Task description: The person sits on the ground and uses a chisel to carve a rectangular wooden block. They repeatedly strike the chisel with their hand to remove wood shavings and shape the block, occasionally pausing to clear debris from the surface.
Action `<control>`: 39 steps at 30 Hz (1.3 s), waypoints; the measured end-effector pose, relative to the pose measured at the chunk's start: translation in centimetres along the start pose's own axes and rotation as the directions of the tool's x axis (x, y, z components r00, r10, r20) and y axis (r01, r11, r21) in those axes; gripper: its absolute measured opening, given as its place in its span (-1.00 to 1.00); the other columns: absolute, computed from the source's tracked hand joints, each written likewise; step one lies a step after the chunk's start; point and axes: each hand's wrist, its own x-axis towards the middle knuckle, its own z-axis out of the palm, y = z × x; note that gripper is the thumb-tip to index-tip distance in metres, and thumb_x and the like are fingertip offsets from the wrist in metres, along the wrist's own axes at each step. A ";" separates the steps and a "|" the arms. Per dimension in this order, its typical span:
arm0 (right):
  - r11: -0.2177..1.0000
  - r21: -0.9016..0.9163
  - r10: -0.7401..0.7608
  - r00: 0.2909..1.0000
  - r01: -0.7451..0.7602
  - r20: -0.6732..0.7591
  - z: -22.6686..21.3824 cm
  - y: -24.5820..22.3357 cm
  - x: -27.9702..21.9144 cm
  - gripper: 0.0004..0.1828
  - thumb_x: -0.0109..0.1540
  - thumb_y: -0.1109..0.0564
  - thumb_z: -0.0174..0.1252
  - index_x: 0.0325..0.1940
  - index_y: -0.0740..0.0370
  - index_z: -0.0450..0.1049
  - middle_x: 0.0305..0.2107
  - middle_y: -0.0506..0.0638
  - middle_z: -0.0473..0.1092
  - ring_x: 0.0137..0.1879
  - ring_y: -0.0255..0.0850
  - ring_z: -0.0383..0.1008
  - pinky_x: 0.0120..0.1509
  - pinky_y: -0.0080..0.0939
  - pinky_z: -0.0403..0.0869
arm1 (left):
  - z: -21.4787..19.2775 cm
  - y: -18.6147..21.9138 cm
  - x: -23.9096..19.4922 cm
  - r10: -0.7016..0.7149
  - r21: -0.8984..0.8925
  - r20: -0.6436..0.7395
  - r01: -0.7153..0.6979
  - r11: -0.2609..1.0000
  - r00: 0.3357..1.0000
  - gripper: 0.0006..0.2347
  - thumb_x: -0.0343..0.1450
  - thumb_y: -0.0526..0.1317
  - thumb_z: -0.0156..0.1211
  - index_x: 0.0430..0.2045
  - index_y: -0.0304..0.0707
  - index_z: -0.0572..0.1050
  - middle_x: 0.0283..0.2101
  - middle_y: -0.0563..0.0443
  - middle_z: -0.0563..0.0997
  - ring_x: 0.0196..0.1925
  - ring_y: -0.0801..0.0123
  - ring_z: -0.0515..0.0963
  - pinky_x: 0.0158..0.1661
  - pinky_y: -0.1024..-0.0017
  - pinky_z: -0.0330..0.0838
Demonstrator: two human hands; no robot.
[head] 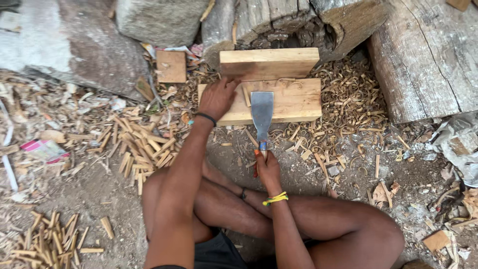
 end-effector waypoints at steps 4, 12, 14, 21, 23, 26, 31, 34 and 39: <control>1.000 -0.014 -0.017 1.000 0.017 -0.001 -0.1 0.7 -0.2 -0.64 0.35 -0.07 0.11 -0.30 0.30 0.38 -0.68 0.00 0.36 -0.66 -0.26 0.34 -0.58 -0.18 0.33 | -1.6 2.4 -1.3 -0.090 -0.073 0.043 0.092 0.993 0.995 -0.43 0.30 0.10 0.40 0.13 -0.17 0.43 0.01 -0.16 0.54 0.03 0.00 0.53 0.08 0.03 0.36; 0.996 0.088 -0.023 1.000 0.021 0.015 -1.0 1.1 -1.4 -0.65 0.34 -0.09 0.12 -0.31 0.24 0.37 -0.66 -0.04 0.32 -0.66 -0.30 0.27 -0.59 -0.23 0.26 | -1.0 4.1 -1.6 -0.185 -0.114 -0.009 0.183 0.977 0.983 -0.48 0.28 -0.06 0.43 0.13 -0.06 0.43 0.00 -0.04 0.55 0.03 0.06 0.54 0.05 0.07 0.38; 0.996 0.083 -0.023 1.000 0.021 0.018 -1.1 1.2 -1.4 -0.65 0.34 -0.10 0.12 -0.31 0.23 0.36 -0.65 -0.05 0.32 -0.66 -0.30 0.26 -0.59 -0.24 0.25 | -0.2 3.5 -1.7 -0.180 -0.116 -0.025 0.176 0.977 0.983 -0.49 0.29 -0.08 0.43 0.13 -0.03 0.43 0.01 -0.02 0.54 0.03 0.07 0.54 0.05 0.07 0.38; 0.995 0.096 0.014 0.998 -0.020 0.063 -1.4 0.8 -1.8 -0.69 0.34 -0.10 0.12 -0.24 0.20 0.38 -0.63 -0.07 0.33 -0.64 -0.32 0.28 -0.60 -0.29 0.20 | 0.4 3.1 -1.5 -0.215 -0.140 -0.024 0.209 0.968 0.976 -0.44 0.25 -0.08 0.47 0.16 -0.03 0.40 0.08 -0.05 0.49 0.05 0.03 0.56 0.04 0.03 0.40; 0.992 0.122 0.020 0.997 -0.029 0.078 -1.4 0.4 -1.9 -0.70 0.33 -0.10 0.12 -0.21 0.19 0.39 -0.62 -0.08 0.33 -0.64 -0.33 0.28 -0.61 -0.31 0.17 | -0.3 3.0 -1.5 -0.221 -0.150 -0.027 0.215 0.965 0.975 -0.41 0.22 -0.08 0.49 0.16 -0.03 0.39 0.11 -0.07 0.47 0.06 0.01 0.56 0.05 0.02 0.39; 0.977 0.201 0.048 0.994 -0.066 0.097 -1.7 0.6 -2.2 -0.70 0.34 -0.11 0.11 -0.17 0.18 0.39 -0.58 -0.06 0.35 -0.63 -0.34 0.28 -0.60 -0.33 0.17 | -1.4 3.0 -2.0 -0.228 -0.179 0.006 0.226 0.958 0.974 -0.36 0.21 -0.06 0.50 0.20 -0.04 0.36 0.16 -0.07 0.44 0.08 0.01 0.56 0.07 0.02 0.40; 0.928 0.359 0.060 0.991 -0.101 0.123 -2.6 0.7 -2.9 -0.66 0.39 -0.15 0.02 -0.15 0.18 0.36 -0.54 -0.04 0.34 -0.64 -0.39 0.17 -0.60 -0.34 0.13 | -3.0 4.0 -1.2 -0.264 -0.227 0.151 0.294 0.928 0.952 -0.26 0.23 0.09 0.46 0.29 -0.13 0.27 0.25 -0.18 0.34 0.05 0.03 0.55 0.11 0.03 0.36; 0.937 0.329 0.087 0.992 -0.113 0.092 -2.6 0.1 -3.5 -0.66 0.41 -0.13 -0.03 -0.18 0.19 0.35 -0.58 -0.03 0.29 -0.68 -0.36 0.10 -0.63 -0.32 0.09 | -2.8 6.5 -1.2 -0.058 -0.336 0.158 0.109 0.936 0.986 -0.34 0.32 0.12 0.37 0.28 -0.14 0.33 0.26 -0.08 0.42 0.07 0.07 0.57 0.23 0.08 0.35; 0.970 0.234 0.072 0.997 -0.066 -0.016 -2.6 -1.4 -4.6 -0.62 0.42 -0.10 -0.13 -0.27 0.22 0.36 -0.63 -0.03 0.30 -0.69 -0.34 0.12 -0.65 -0.30 0.11 | -0.6 11.2 -1.6 0.255 -0.475 -0.066 -0.255 0.842 0.965 -0.38 0.36 0.25 0.24 0.18 -0.18 0.42 0.08 -0.22 0.59 0.15 -0.01 0.55 0.19 0.03 0.34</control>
